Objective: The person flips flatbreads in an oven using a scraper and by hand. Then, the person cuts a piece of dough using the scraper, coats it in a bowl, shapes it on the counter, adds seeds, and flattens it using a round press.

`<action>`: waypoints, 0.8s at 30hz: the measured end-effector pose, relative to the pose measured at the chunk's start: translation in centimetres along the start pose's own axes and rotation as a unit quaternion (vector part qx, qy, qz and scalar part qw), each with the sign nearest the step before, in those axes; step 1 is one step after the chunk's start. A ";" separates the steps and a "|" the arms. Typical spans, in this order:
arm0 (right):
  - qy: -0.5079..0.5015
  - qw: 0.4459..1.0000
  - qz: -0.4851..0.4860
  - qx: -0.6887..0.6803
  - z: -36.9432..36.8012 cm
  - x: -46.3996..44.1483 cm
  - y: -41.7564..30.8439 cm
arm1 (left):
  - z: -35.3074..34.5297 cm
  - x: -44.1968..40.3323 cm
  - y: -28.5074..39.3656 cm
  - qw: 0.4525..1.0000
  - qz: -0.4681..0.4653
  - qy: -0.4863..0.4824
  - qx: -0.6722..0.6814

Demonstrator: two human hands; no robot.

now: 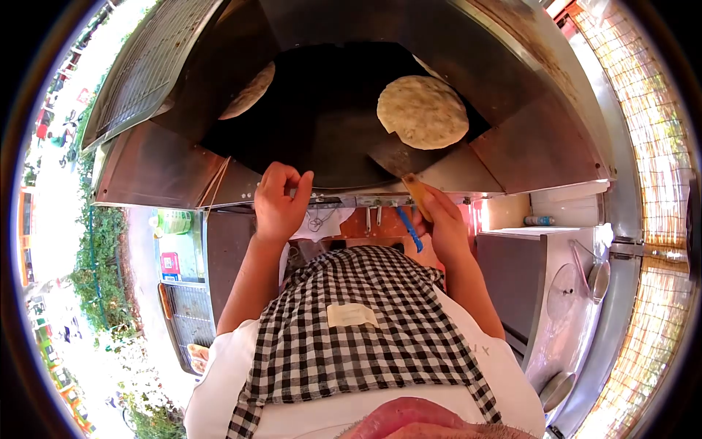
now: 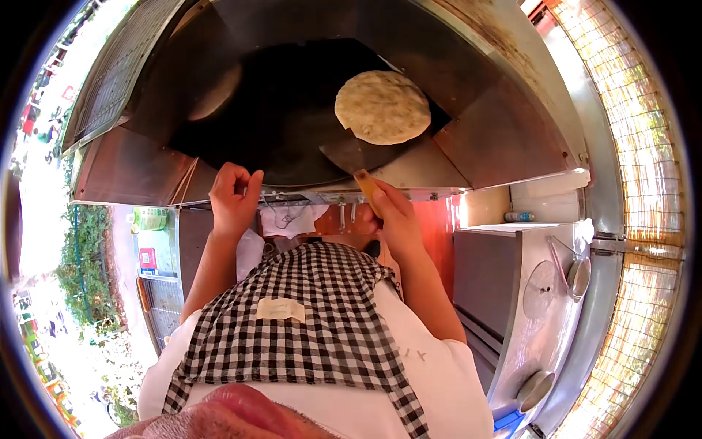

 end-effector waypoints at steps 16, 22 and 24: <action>0.017 0.998 -0.051 0.013 0.5 0.6 1.6 | -0.2 -0.2 0.7 0.996 -0.058 0.010 0.063; 0.025 0.997 -0.018 0.072 0.8 0.1 2.3 | 0.0 0.1 0.7 0.997 -0.053 0.012 0.060; 0.049 0.988 0.040 0.138 1.1 -0.8 2.8 | 0.4 0.2 0.6 0.997 -0.048 0.016 0.056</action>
Point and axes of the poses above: each hand's wrist, its own x-axis away from the middle knuckle, its own z-axis out of the back of the hand, y = z × x, the point moved 3 cm from there along -x, towards the middle knuckle, and after that the axes turned 6 degrees about y, right-handed, at the moved point
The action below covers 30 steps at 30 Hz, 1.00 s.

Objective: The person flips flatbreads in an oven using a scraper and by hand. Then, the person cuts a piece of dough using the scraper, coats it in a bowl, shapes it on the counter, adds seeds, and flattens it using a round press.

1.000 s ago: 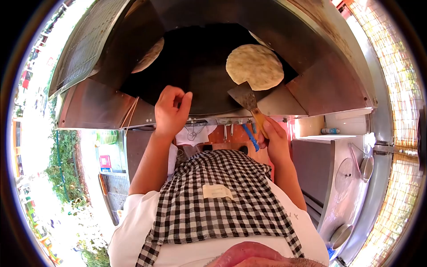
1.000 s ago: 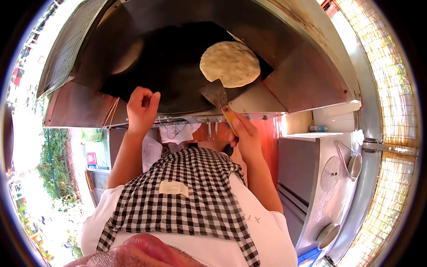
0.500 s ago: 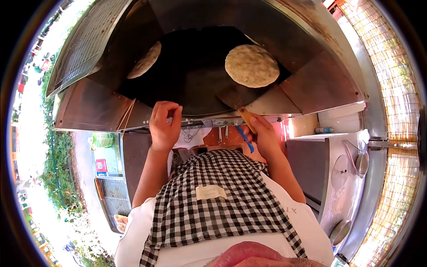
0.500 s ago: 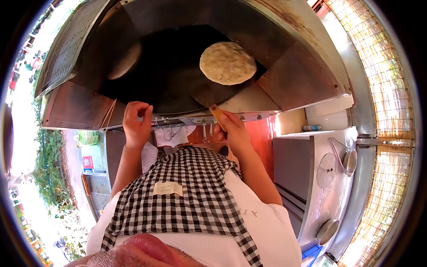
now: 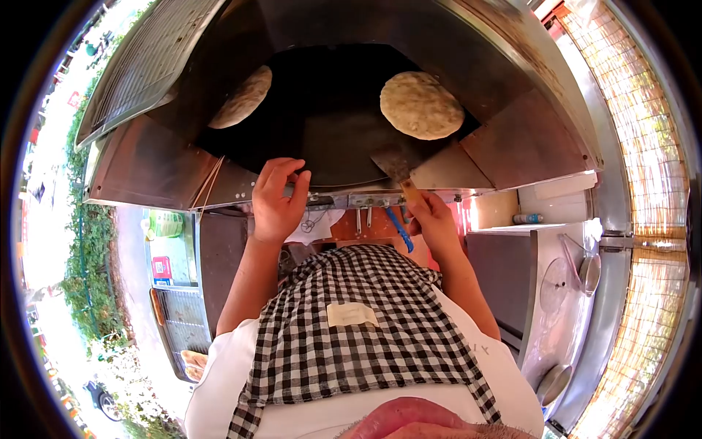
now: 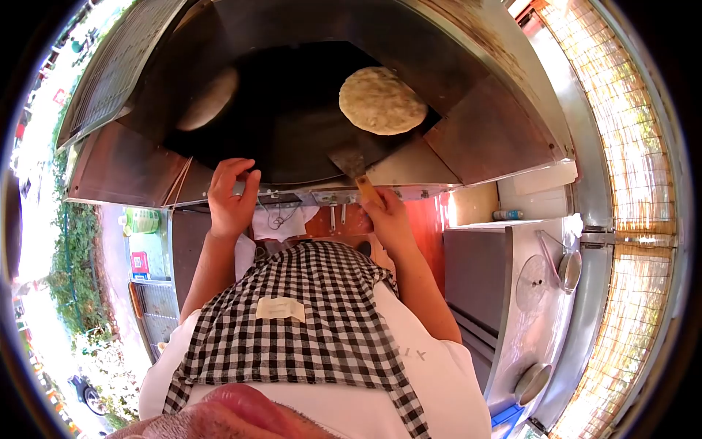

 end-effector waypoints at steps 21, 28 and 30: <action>-0.057 0.937 0.244 0.244 -8.0 -4.5 -9.4 | 6.3 3.6 -3.0 0.994 0.094 0.018 -0.044; -0.108 0.907 0.297 0.277 -15.0 -8.9 -10.9 | 10.0 5.2 -4.0 0.990 0.099 0.059 -0.087; -0.119 0.910 0.283 0.279 -17.0 -9.7 -11.4 | 11.0 5.8 -4.4 0.987 0.107 0.068 -0.097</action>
Point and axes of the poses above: each hand's wrist, its own x-axis away from the middle knuckle, its own z-axis out of the back of the hand, y = z × x, the point moved 3 cm from there along -x, towards the middle knuckle, and after that the axes turned 6 degrees about y, right-handed, at the moved point
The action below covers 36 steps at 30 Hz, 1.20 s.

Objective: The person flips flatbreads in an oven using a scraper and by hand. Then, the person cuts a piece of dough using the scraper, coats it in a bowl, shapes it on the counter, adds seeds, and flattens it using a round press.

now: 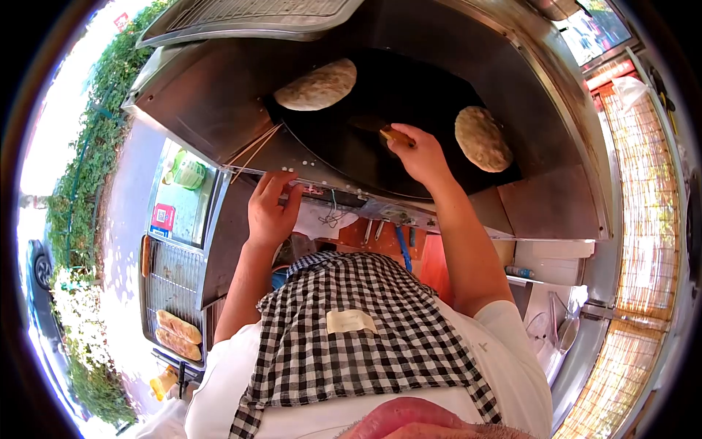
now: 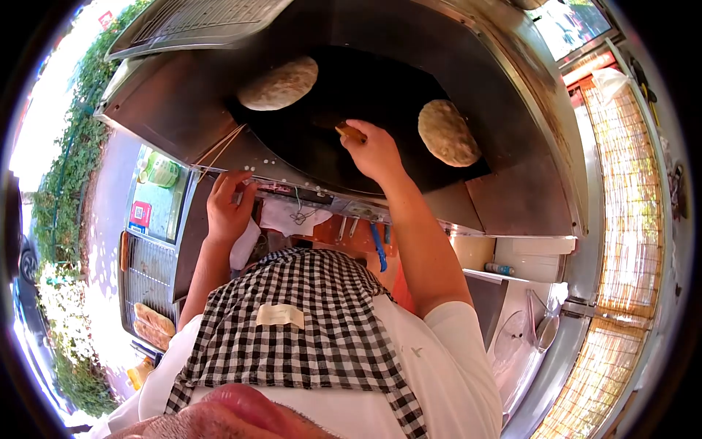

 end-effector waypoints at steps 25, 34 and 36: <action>0.057 0.961 -0.046 -0.265 -7.5 -3.3 -2.2 | -7.9 -10.2 -3.1 0.990 -0.081 0.001 -0.118; 0.066 0.984 -0.036 -0.162 -6.7 -2.6 0.5 | -13.4 -12.5 -6.4 0.980 -0.069 -0.026 -0.187; 0.063 0.983 -0.040 -0.167 -6.4 -2.3 0.2 | -14.3 -12.9 -7.1 0.973 -0.034 -0.066 -0.216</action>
Point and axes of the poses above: each hand's wrist, its own x-axis away from the middle knuckle, its own z-axis out of the back of the hand, y = z × x, the point moved 3 cm from there along -x, towards the middle knuckle, and after that the axes turned 6 degrees about y, right-handed, at the moved point
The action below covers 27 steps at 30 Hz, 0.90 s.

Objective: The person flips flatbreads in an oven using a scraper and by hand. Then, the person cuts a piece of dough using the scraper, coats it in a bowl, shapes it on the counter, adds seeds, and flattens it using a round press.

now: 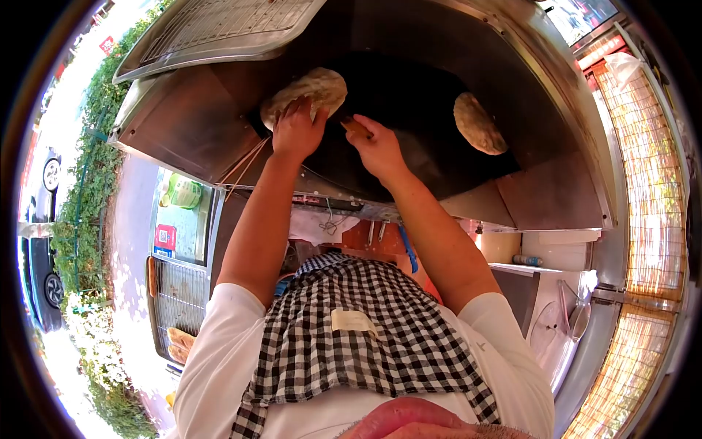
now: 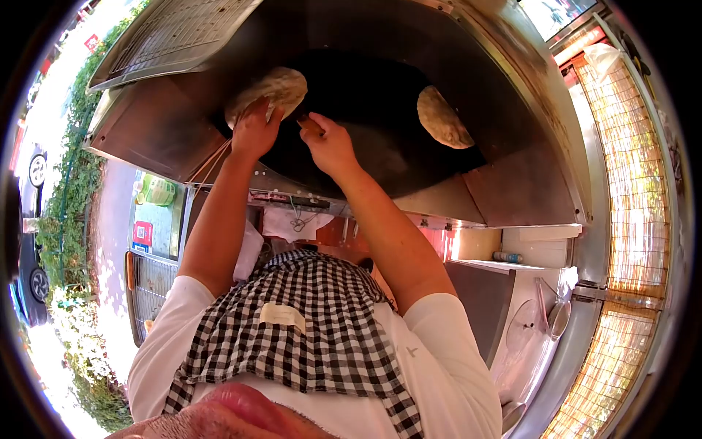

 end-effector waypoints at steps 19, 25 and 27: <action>0.094 0.983 -0.152 -0.042 14.0 14.9 1.8 | -2.6 -0.5 4.7 0.972 -0.031 -0.204 -0.114; 0.176 0.969 -0.155 -0.075 17.3 19.2 3.5 | -6.6 -0.7 10.8 0.946 -0.220 -0.229 -0.058; 0.202 0.964 -0.150 -0.088 18.2 20.2 4.0 | -7.7 -0.7 14.2 0.922 -0.272 -0.274 0.025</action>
Point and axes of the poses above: each hand's wrist, its own x-axis away from the middle knuckle, its own z-axis out of the back of the hand, y = z × x, the point moved 3 cm from there along -x, towards the middle knuckle, and after that the axes turned 6 degrees about y, right-handed, at the moved point
